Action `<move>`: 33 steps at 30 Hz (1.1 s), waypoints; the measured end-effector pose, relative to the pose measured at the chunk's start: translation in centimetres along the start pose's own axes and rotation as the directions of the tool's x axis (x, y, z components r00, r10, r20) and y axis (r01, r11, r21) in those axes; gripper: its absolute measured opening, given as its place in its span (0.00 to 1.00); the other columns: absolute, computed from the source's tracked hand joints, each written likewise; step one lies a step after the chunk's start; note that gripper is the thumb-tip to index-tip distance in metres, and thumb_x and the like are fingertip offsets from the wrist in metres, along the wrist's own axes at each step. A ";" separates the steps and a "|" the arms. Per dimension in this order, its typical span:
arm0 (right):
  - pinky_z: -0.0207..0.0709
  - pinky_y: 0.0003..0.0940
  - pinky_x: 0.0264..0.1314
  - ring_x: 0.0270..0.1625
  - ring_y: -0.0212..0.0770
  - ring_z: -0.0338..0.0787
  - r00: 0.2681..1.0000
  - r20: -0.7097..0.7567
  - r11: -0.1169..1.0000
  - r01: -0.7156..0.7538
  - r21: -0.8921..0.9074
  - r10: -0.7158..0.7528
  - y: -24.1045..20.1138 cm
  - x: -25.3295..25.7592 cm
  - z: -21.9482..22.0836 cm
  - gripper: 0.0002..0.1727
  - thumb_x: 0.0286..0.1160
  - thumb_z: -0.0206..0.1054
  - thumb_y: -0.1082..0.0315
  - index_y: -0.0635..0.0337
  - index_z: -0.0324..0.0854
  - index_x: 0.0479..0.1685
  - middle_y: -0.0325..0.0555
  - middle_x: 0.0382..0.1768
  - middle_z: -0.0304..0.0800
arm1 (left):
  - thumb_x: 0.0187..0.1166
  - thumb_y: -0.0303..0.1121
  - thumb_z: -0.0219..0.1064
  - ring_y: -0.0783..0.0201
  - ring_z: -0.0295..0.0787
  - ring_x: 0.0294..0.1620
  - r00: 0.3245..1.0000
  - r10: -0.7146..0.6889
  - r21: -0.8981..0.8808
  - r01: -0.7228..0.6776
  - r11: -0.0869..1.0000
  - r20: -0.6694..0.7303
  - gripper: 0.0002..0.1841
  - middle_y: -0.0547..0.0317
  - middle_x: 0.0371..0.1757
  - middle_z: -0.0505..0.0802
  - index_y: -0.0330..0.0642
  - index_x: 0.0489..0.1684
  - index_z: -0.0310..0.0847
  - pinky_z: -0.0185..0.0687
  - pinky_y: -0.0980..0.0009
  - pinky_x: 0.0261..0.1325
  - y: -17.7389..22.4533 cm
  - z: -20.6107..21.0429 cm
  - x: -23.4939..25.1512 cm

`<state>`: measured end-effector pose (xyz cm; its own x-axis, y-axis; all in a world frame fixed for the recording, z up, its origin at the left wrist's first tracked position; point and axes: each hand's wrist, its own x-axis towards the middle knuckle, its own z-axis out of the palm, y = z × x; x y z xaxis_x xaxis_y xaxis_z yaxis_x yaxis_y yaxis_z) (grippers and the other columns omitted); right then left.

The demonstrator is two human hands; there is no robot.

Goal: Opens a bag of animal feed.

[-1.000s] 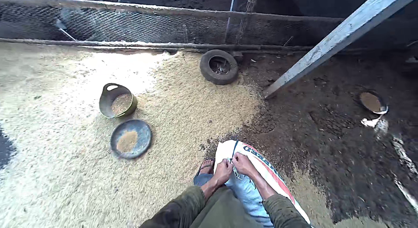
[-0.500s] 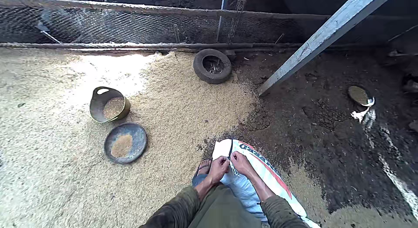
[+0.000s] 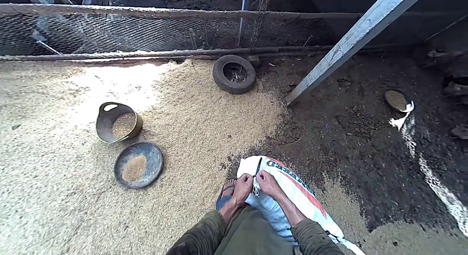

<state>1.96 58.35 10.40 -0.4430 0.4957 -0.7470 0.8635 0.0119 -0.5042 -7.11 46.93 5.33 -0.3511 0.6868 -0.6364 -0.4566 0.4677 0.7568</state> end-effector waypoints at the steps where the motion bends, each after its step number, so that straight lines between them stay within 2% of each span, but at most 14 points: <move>1: 0.77 0.53 0.64 0.55 0.54 0.88 1.000 0.016 1.000 0.012 -0.028 -0.012 0.0 -0.1 -0.5 0.18 0.90 0.54 0.63 0.68 0.83 0.56 0.61 0.48 0.89 | 0.88 0.33 0.58 0.70 0.78 0.23 0.999 -0.014 0.006 0.013 1.000 0.038 0.10 0.62 0.25 0.81 0.36 0.40 0.79 0.80 0.69 0.32 0.5 -0.1 0.0; 3: 0.77 0.52 0.64 0.54 0.53 0.88 0.999 0.035 0.997 0.026 -0.070 -0.024 0.0 -0.1 -1.1 0.18 0.90 0.54 0.62 0.67 0.83 0.56 0.60 0.48 0.89 | 0.87 0.32 0.62 0.66 0.86 0.30 0.993 -0.048 0.025 0.045 0.999 0.108 0.10 0.55 0.33 0.87 0.32 0.48 0.80 0.87 0.66 0.39 1.3 -0.4 -0.1; 5: 0.77 0.52 0.64 0.55 0.54 0.88 0.998 0.052 0.994 0.032 -0.106 -0.026 -0.2 0.1 -1.4 0.18 0.90 0.53 0.62 0.67 0.83 0.57 0.60 0.49 0.88 | 0.87 0.32 0.63 0.65 0.89 0.34 0.987 -0.055 0.122 0.037 0.992 0.154 0.11 0.52 0.38 0.89 0.30 0.51 0.82 0.89 0.66 0.44 1.8 -0.8 0.0; 7: 0.77 0.53 0.65 0.57 0.55 0.88 0.998 0.058 0.990 0.026 -0.141 -0.018 -0.4 0.1 -1.6 0.18 0.90 0.53 0.62 0.67 0.82 0.57 0.61 0.50 0.89 | 0.89 0.33 0.60 0.63 0.90 0.36 0.980 -0.049 0.302 -0.012 0.953 0.192 0.13 0.50 0.40 0.90 0.31 0.54 0.82 0.89 0.64 0.48 2.1 -1.0 0.1; 10: 0.77 0.55 0.68 0.60 0.57 0.88 0.999 0.038 0.988 0.009 -0.155 -0.003 -0.9 0.2 -1.5 0.19 0.90 0.52 0.62 0.68 0.82 0.60 0.63 0.52 0.89 | 0.92 0.35 0.52 0.51 0.91 0.44 0.970 -0.044 0.483 -0.079 0.872 0.239 0.17 0.40 0.45 0.90 0.28 0.61 0.79 0.85 0.52 0.58 3.0 -1.2 -0.8; 12: 0.77 0.55 0.66 0.59 0.56 0.88 1.000 0.022 0.994 -0.002 -0.111 0.004 -0.9 0.5 -1.2 0.19 0.89 0.53 0.63 0.68 0.83 0.58 0.63 0.51 0.89 | 0.93 0.33 0.50 0.55 0.89 0.43 0.970 -0.027 0.368 -0.066 0.927 0.240 0.17 0.42 0.44 0.88 0.27 0.62 0.76 0.85 0.57 0.56 2.8 -1.5 -1.7; 14: 0.76 0.55 0.64 0.55 0.56 0.87 1.000 0.005 1.000 -0.009 -0.022 0.009 -0.7 0.7 -0.5 0.18 0.89 0.54 0.63 0.70 0.83 0.54 0.63 0.49 0.88 | 0.93 0.30 0.48 0.66 0.85 0.39 0.977 -0.049 0.031 0.043 0.999 0.210 0.12 0.54 0.40 0.84 0.30 0.59 0.72 0.85 0.66 0.49 1.7 -1.6 -2.2; 16: 0.76 0.55 0.63 0.54 0.56 0.87 1.000 -0.002 1.000 0.005 -0.010 -0.005 -0.6 0.6 -0.1 0.18 0.89 0.54 0.63 0.70 0.83 0.54 0.63 0.48 0.88 | 0.93 0.32 0.47 0.67 0.84 0.37 0.969 -0.149 -0.204 0.189 0.960 0.197 0.09 0.61 0.36 0.84 0.38 0.54 0.71 0.83 0.66 0.45 1.3 -1.5 -2.1; 17: 0.77 0.54 0.65 0.56 0.56 0.88 1.000 0.011 0.999 0.018 -0.050 -0.018 -0.7 0.3 -0.1 0.18 0.90 0.53 0.63 0.70 0.82 0.56 0.63 0.49 0.88 | 0.93 0.34 0.47 0.65 0.84 0.38 0.958 -0.206 -0.203 0.246 0.948 0.201 0.11 0.60 0.37 0.86 0.40 0.53 0.74 0.82 0.63 0.45 1.5 -1.5 -1.9; 19: 0.77 0.54 0.68 0.59 0.56 0.88 0.997 0.053 0.990 0.054 -0.130 -0.048 -1.0 0.1 -0.4 0.18 0.90 0.53 0.63 0.69 0.82 0.59 0.63 0.51 0.89 | 0.94 0.42 0.50 0.61 0.84 0.43 0.940 -0.265 -0.110 0.293 0.950 0.213 0.18 0.54 0.44 0.87 0.38 0.60 0.79 0.81 0.59 0.49 2.4 -1.6 -1.5; 25: 0.77 0.56 0.65 0.56 0.58 0.88 0.999 0.020 0.986 0.052 -0.158 -0.050 -0.6 0.2 -1.0 0.17 0.90 0.54 0.65 0.71 0.82 0.55 0.64 0.49 0.89 | 0.93 0.37 0.53 0.69 0.75 0.32 0.956 -0.082 0.206 0.023 0.978 0.281 0.15 0.58 0.35 0.80 0.32 0.52 0.78 0.76 0.69 0.42 3.2 -2.1 -1.3; 28: 0.76 0.56 0.61 0.51 0.56 0.87 0.999 -0.025 0.999 0.040 -0.022 -0.040 0.3 0.7 -0.2 0.17 0.89 0.55 0.66 0.72 0.84 0.50 0.64 0.45 0.88 | 0.94 0.36 0.49 0.59 0.77 0.37 0.935 -0.030 0.419 -0.130 0.899 0.355 0.17 0.48 0.37 0.81 0.29 0.54 0.77 0.75 0.60 0.49 4.2 -2.8 -2.9; 31: 0.76 0.52 0.53 0.43 0.50 0.84 0.997 -0.068 0.993 0.037 0.110 -0.030 1.1 1.0 1.1 0.16 0.89 0.55 0.67 0.72 0.84 0.44 0.59 0.37 0.85 | 0.93 0.34 0.50 0.54 0.80 0.41 0.926 0.051 0.426 -0.220 0.877 0.373 0.16 0.42 0.40 0.84 0.26 0.52 0.78 0.76 0.57 0.53 4.0 -3.6 -3.6; 33: 0.77 0.53 0.53 0.43 0.51 0.84 0.997 -0.074 0.991 0.026 0.130 -0.016 1.1 1.0 1.6 0.16 0.90 0.54 0.67 0.73 0.83 0.45 0.61 0.38 0.85 | 0.92 0.34 0.51 0.61 0.75 0.35 0.945 0.055 0.326 -0.165 0.931 0.321 0.15 0.50 0.35 0.80 0.28 0.50 0.77 0.74 0.63 0.46 2.8 -3.7 -3.4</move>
<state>2.09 57.51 8.40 -0.4380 0.5583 -0.7046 0.8130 -0.0885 -0.5755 -10.19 43.82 9.06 -0.0944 0.8536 -0.5122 -0.1007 0.5037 0.8580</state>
